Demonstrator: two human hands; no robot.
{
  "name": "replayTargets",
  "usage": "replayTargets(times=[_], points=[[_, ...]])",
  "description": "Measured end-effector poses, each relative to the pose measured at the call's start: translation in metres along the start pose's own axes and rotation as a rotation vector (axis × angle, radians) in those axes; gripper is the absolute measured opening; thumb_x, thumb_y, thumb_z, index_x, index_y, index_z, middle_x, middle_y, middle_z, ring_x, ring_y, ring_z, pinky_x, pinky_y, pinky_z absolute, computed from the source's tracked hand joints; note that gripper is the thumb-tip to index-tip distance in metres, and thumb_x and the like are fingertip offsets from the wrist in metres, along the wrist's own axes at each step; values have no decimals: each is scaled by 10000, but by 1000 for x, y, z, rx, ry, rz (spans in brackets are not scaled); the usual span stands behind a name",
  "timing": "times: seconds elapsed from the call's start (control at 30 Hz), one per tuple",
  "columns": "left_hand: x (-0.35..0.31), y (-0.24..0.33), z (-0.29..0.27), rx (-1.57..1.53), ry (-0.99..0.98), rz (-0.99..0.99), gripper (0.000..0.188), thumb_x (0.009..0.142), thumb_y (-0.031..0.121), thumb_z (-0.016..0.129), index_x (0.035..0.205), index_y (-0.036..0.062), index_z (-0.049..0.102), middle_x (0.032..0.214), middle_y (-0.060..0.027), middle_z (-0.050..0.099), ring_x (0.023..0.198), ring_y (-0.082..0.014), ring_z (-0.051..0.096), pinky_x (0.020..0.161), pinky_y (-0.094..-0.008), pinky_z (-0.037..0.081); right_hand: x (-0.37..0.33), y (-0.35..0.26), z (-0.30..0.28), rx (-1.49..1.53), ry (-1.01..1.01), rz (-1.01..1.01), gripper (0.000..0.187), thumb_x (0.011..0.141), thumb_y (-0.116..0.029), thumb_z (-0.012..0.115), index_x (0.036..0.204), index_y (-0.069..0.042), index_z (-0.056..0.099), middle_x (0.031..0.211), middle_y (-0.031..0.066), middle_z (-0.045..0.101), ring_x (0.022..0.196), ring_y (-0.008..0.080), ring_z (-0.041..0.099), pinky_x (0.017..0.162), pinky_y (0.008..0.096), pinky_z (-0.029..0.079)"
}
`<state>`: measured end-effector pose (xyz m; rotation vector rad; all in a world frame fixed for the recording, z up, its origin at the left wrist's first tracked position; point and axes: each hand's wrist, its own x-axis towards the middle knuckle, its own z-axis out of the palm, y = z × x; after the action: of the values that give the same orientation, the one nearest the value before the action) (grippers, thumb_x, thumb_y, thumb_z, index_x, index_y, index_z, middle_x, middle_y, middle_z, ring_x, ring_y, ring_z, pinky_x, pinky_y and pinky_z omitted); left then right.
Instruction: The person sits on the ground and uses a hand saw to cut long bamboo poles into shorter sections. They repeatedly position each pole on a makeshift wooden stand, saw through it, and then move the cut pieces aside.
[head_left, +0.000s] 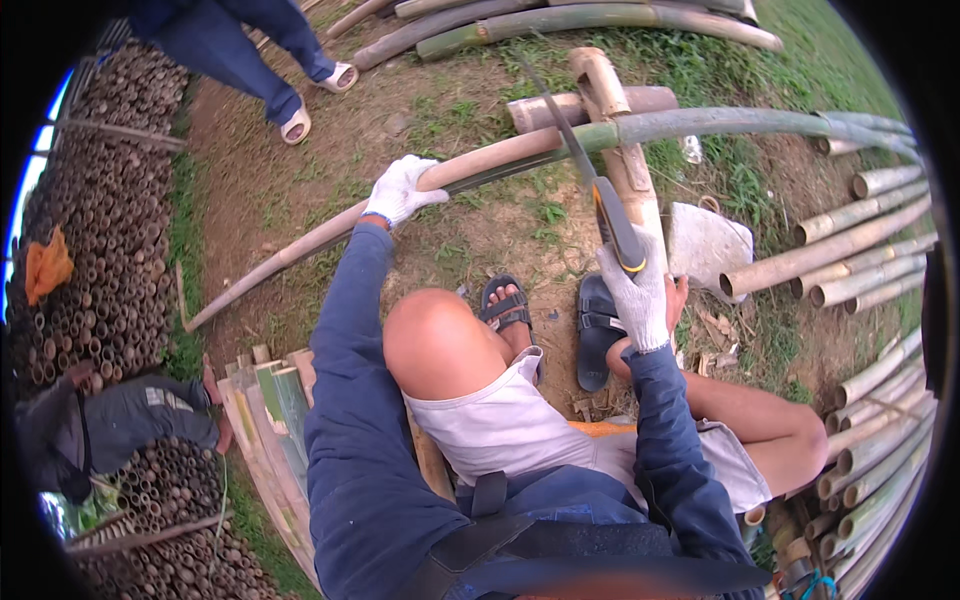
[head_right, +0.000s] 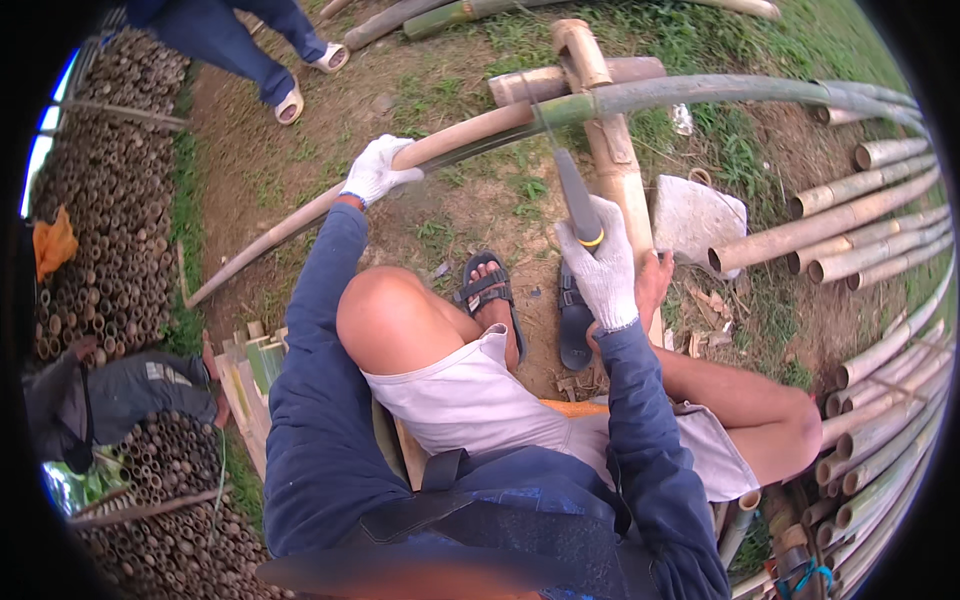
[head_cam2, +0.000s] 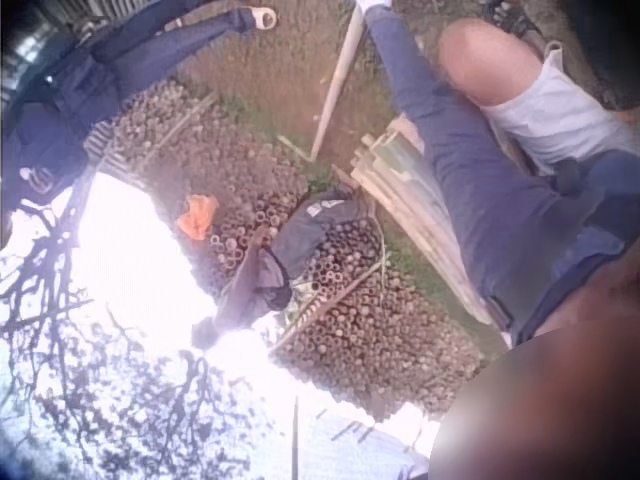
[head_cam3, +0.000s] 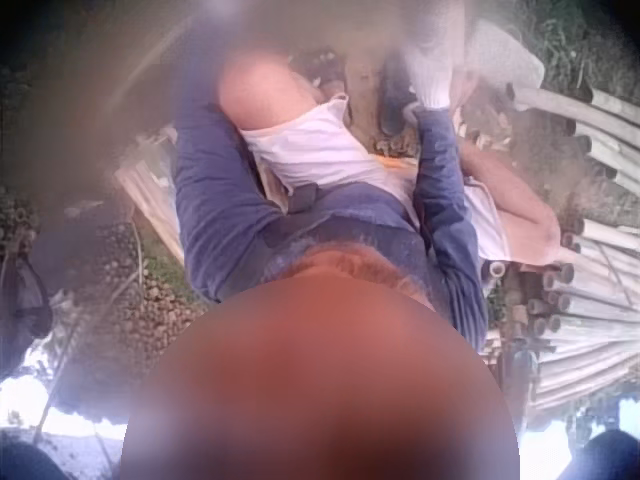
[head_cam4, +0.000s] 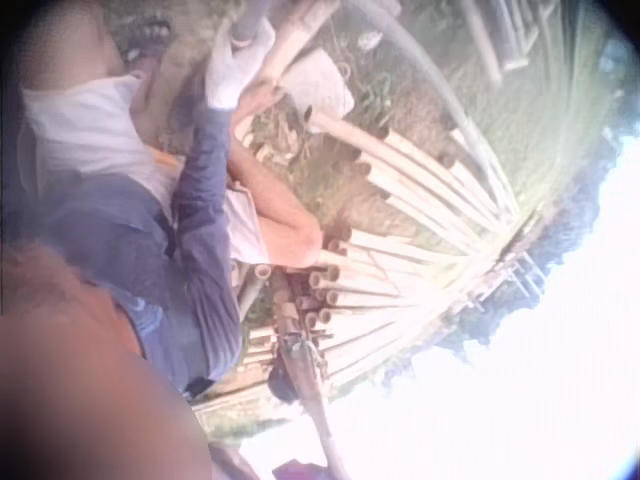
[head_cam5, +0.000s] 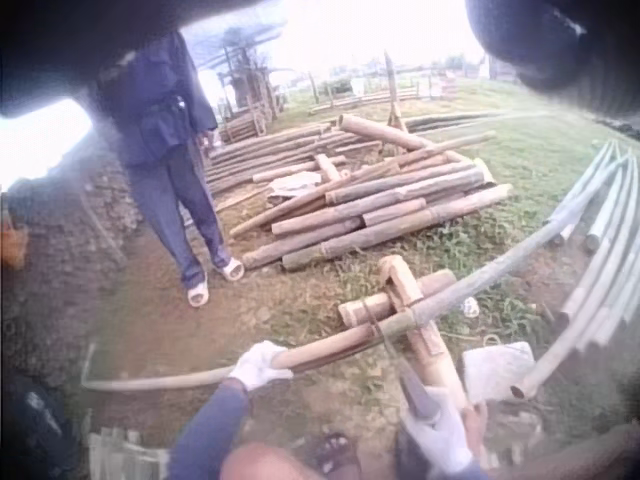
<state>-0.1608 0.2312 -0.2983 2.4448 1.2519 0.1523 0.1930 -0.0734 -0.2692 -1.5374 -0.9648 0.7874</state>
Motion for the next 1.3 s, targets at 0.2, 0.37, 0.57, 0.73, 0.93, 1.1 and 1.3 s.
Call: replayTargets(times=[0.2, 0.37, 0.57, 0.73, 0.93, 1.1, 1.3], points=[[-34, -1, 1, 229, 204, 115, 673, 984, 576, 801, 1520, 205, 636, 1200, -132, 753, 1117, -369, 765, 952, -515, 624, 2, 15, -18, 136, -29, 163, 247, 1111, -97, 720, 1322, -81, 592, 887, -17, 649, 725, 54, 588, 641, 236, 473], [-42, -6, -9, 265, 191, 146, 605, 989, 467, 802, 1521, 256, 604, 1096, -128, 788, 996, -375, 806, 879, -518, 650, 1, 7, -12, 81, -96, 44, 237, 1112, -118, 705, 1312, -80, 584, 846, -11, 633, 711, 76, 594, 635, 244, 479], [-42, -11, -22, 258, 125, 155, 655, 955, 433, 821, 1543, 243, 601, 1149, -143, 795, 1014, -368, 803, 885, -521, 643, -2, 1, -11, 101, -124, 78, 185, 1133, -152, 689, 1281, -69, 618, 842, 2, 638, 699, 93, 592, 622, 247, 464], [-48, -13, -23, 263, 198, 202, 652, 958, 441, 810, 1548, 250, 608, 1132, -144, 806, 999, -376, 807, 886, -526, 643, -5, -5, -11, 77, -109, 86, 123, 1148, -196, 668, 1108, -83, 643, 819, 5, 647, 684, 107, 606, 625, 243, 443], [-41, -3, -17, 213, 118, 195, 510, 976, 450, 785, 1417, 241, 639, 1058, -154, 804, 947, -405, 806, 834, -541, 640, -8, -5, 0, 79, -42, 145, 297, 1113, -134, 734, 1381, -84, 615, 883, -15, 625, 710, 71, 568, 616, 239, 455], [-31, -2, -13, 167, 113, 180, 408, 1008, 474, 772, 1297, 210, 656, 1016, -149, 795, 923, -411, 796, 809, -537, 631, -6, 10, -4, 175, -32, 69, 320, 1084, -82, 760, 1362, -82, 600, 957, -13, 627, 768, 77, 583, 682, 257, 477], [-19, -8, -12, 228, 183, 217, 448, 1014, 461, 765, 1366, 196, 683, 1084, -153, 818, 961, -385, 810, 839, -504, 653, -23, 27, -3, -459, 159, -54, 521, 1010, -203, 873, 1453, -51, 644, 1211, 60, 740, 1066, 169, 722, 995, 367, 572]])
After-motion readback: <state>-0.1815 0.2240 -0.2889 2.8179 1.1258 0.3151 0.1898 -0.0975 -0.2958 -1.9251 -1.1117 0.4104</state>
